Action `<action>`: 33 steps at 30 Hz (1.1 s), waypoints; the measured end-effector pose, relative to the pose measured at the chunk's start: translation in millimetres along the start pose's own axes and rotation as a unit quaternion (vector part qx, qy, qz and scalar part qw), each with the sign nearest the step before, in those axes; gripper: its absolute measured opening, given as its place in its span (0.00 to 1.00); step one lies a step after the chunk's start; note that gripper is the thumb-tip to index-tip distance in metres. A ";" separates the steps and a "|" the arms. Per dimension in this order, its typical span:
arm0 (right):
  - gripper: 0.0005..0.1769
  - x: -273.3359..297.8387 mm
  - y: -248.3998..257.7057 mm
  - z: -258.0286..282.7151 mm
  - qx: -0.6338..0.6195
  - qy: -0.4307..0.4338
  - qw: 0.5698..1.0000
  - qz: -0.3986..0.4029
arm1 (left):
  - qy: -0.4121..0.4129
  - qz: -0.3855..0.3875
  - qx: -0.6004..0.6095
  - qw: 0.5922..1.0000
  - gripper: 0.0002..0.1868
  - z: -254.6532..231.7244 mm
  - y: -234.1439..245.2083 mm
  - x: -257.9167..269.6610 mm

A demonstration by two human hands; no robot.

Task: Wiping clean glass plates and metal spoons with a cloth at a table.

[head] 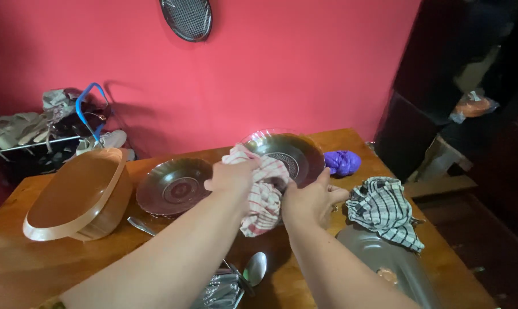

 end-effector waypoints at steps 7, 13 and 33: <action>0.58 -15.4 -8.1 -6.4 -0.032 -0.007 0.999 -0.004 | -0.023 0.011 -0.018 1.000 0.37 7.3 -8.4 0.4; 0.47 -29.8 -2.6 -7.6 -0.100 0.014 0.991 -0.084 | 0.039 0.027 -0.005 0.999 0.39 8.9 2.5 19.2; 0.30 197.7 -109.2 61.5 -0.382 0.019 0.816 0.434 | -0.433 -0.060 -0.206 0.875 0.24 -81.5 229.5 17.1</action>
Point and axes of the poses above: each hand's wrist, its own x-axis away from the middle knuckle, its own y-axis out of the back of the hand, z = x × y, the point moved 10 cm from there along -x, towards the middle knuckle
